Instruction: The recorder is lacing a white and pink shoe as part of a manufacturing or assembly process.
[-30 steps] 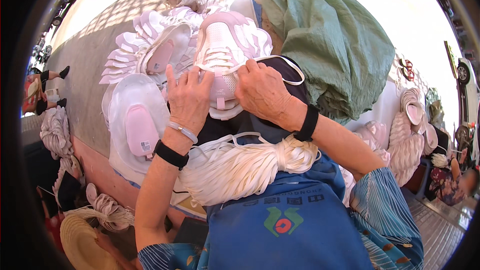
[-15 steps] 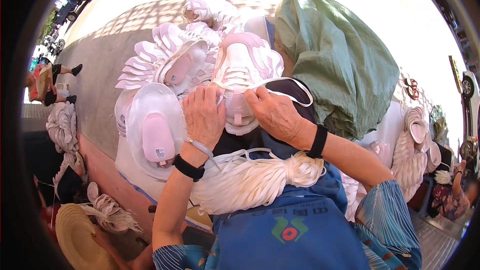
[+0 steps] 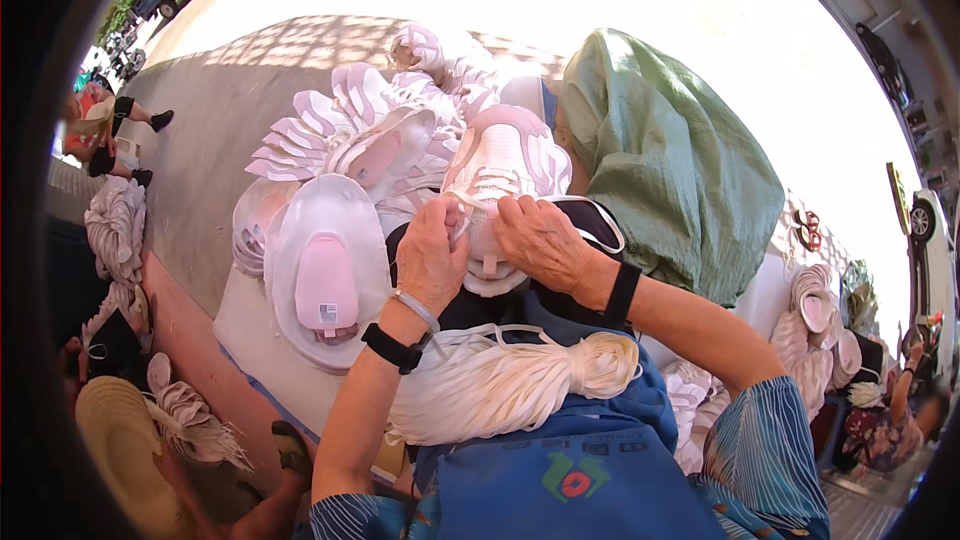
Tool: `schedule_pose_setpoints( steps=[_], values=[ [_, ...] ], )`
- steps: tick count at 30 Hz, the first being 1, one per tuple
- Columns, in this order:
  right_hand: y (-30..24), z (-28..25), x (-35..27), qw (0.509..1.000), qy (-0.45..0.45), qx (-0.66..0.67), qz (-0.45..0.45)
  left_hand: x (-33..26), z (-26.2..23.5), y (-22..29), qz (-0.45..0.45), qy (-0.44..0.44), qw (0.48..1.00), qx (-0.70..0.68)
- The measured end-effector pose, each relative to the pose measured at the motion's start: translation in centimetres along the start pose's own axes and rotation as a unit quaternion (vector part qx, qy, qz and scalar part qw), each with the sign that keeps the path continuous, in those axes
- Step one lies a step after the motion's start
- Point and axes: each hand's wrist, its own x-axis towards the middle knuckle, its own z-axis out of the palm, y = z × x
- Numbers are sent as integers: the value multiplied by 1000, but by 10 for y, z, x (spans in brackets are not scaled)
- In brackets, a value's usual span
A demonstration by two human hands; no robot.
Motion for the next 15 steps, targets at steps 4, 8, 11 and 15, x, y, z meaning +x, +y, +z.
schedule_pose_setpoints(
  steps=[4,8,11,15],
  values=[
    [-19,-20,-2,973,59,221,25,1,4,-11,51,-14,998,40],
    [-54,-44,0,885,63,456,76,-1,2,-11,35,-14,998,-40],
    [-32,-21,7,925,79,368,59,2,-4,-11,34,-41,998,-23],
    [-29,-14,22,851,53,453,258,5,-1,-17,63,-26,997,-21]
  ],
)
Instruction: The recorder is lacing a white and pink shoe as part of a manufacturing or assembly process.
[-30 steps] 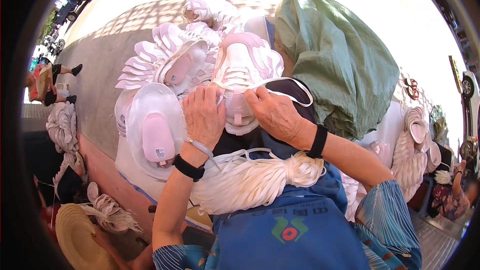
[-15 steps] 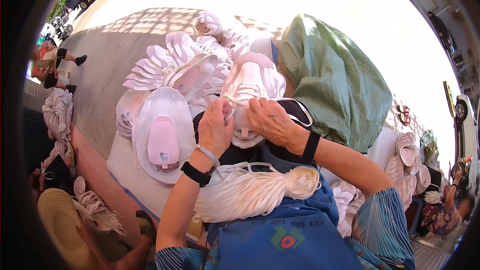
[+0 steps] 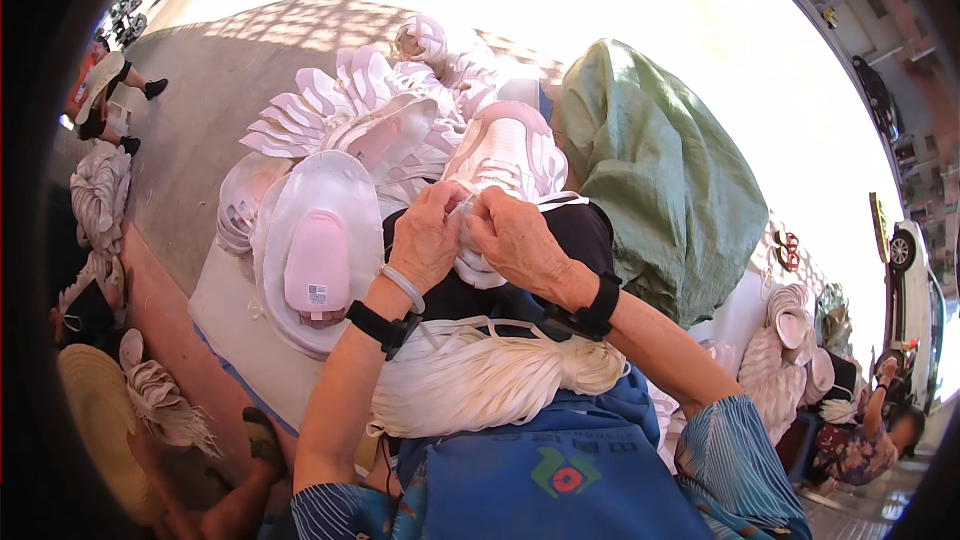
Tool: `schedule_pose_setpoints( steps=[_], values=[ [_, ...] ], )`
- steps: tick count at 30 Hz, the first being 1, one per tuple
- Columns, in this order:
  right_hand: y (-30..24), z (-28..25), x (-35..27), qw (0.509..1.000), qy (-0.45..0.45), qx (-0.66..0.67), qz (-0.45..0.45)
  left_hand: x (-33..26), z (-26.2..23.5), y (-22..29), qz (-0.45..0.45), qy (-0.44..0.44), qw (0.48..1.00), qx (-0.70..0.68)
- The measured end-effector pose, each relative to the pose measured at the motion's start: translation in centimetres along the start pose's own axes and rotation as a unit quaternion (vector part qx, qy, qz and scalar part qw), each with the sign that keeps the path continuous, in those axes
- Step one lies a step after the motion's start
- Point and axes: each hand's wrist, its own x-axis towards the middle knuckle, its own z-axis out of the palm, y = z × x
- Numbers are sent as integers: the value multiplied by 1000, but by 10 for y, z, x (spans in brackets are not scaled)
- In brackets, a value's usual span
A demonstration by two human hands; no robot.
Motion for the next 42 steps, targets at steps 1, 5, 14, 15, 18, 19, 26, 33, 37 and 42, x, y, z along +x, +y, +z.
schedule_pose_setpoints(
  steps=[1,5,14,15,18,19,26,33,37,42],
  values=[
    [5,4,2,1000,-1,-4,5,-1,2,0,-1,-2,1000,-6],
    [11,14,9,994,15,-104,-9,-1,2,-1,-81,10,995,-52],
    [19,24,17,993,31,-99,50,-2,-3,6,-116,-27,991,-65],
    [21,23,18,993,33,-95,54,-4,-2,9,-116,-33,991,-63],
    [23,16,13,998,20,-66,11,-9,-2,17,-70,16,997,-23],
    [23,13,9,996,15,-81,-22,-9,-2,20,-46,25,999,1],
    [14,-35,-21,987,-144,57,-50,-11,0,22,-68,-1,997,42],
    [-15,-74,-57,890,-417,186,-13,-12,-3,26,-8,8,996,88],
    [-33,-81,-77,813,-439,374,-76,-24,-7,39,-30,21,998,58],
    [-41,-71,-80,763,-481,418,-106,-35,-14,42,-269,-81,949,-146]
  ],
)
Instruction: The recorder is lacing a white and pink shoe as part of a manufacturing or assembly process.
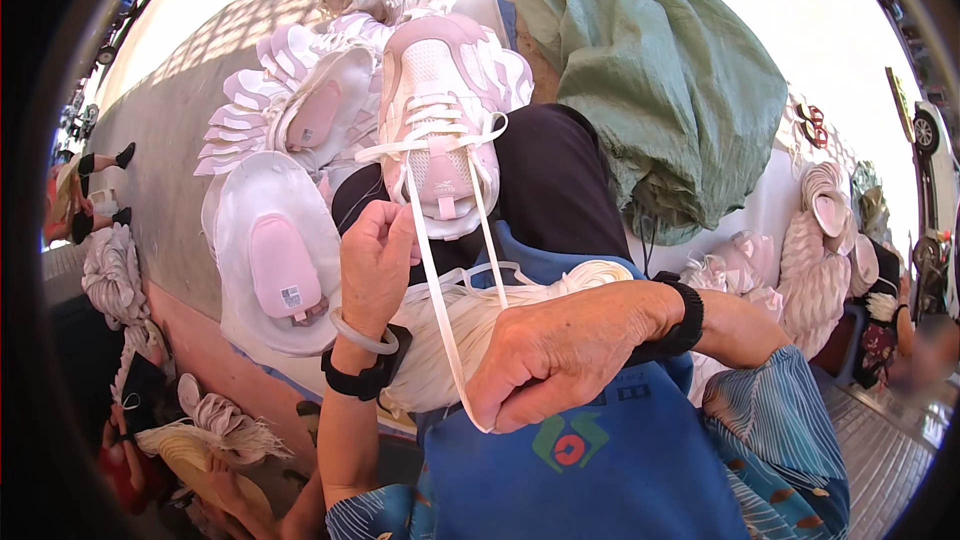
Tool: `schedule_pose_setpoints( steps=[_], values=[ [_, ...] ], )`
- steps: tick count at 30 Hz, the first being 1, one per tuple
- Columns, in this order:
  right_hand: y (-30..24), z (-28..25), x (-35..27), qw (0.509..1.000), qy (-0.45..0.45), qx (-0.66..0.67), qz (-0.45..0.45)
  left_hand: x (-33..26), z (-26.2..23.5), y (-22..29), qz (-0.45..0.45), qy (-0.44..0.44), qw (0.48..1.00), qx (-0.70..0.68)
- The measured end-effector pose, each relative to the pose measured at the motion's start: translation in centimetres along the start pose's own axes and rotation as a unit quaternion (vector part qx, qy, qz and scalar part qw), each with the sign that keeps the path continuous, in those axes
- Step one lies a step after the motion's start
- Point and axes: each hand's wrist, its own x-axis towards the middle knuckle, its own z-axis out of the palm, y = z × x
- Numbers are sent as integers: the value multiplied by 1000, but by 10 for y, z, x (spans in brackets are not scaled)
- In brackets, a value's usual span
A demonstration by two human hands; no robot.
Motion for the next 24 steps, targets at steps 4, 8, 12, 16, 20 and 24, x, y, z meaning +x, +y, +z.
schedule_pose_setpoints(
  steps=[4,8,12,16,20,24],
  values=[
    [-7,8,7,997,-11,2,-75,5,14,1,-187,-221,903,-317],
    [7,15,8,996,-15,-87,-15,8,40,38,-235,-197,841,-446],
    [14,11,-2,966,110,-234,-19,15,42,15,-222,-200,828,-475],
    [-12,-11,-20,913,301,-263,-81,-1,29,-1,-128,-153,922,-331],
    [-16,-23,-22,901,350,-174,-187,-9,9,-5,-162,-124,915,-348],
    [-21,-22,-22,915,384,10,-123,-18,-10,1,-183,-111,920,-329]
  ],
)
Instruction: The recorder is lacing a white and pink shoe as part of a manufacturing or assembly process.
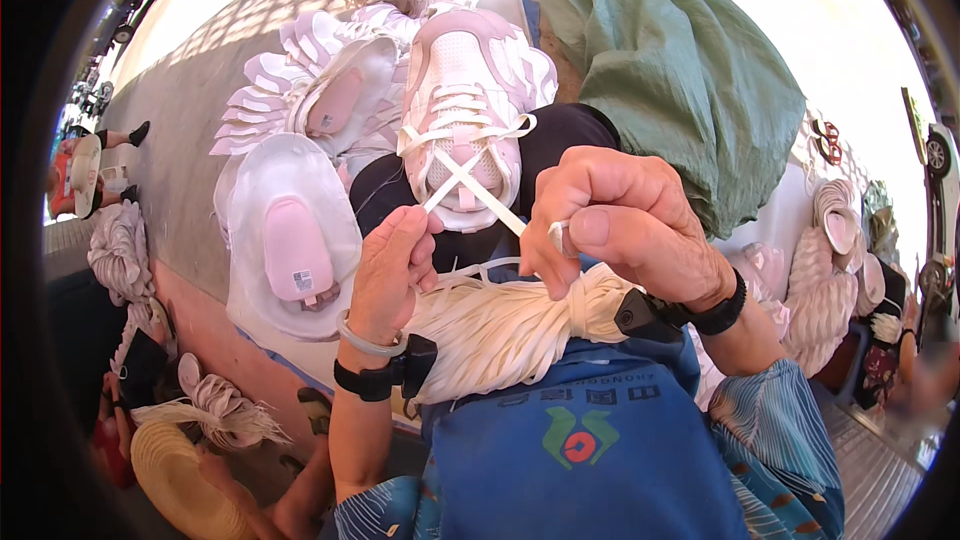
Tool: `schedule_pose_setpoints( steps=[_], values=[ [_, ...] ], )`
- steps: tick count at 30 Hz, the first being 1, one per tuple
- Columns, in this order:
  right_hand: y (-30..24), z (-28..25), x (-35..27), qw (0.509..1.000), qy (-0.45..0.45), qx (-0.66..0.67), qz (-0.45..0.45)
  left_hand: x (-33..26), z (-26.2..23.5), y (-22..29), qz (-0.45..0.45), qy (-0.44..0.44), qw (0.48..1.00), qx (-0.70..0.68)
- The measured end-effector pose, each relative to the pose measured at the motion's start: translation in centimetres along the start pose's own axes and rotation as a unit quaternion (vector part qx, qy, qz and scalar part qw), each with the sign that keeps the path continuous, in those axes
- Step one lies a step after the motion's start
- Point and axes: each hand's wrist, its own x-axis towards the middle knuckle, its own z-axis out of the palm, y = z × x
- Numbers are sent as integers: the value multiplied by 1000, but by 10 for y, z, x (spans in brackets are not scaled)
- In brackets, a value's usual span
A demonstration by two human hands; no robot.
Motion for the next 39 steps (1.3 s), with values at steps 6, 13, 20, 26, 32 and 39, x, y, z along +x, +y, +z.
schedule_pose_setpoints(
  steps=[6,13,20,26,32,39],
  values=[
    [10,-27,-11,957,37,-164,235,-21,-21,-4,9,21,1000,21],
    [28,-60,-23,951,126,-114,260,-31,-32,-6,21,-32,999,32],
    [36,-45,-11,944,120,-154,267,-34,-46,18,201,-25,979,-11],
    [30,-44,-7,929,89,-185,308,-34,-52,27,290,-67,926,-231],
    [29,-56,-16,941,98,-112,303,-28,-53,37,306,-149,910,-238],
    [46,-39,-2,947,69,-214,229,23,-13,23,281,123,918,252]
  ],
)
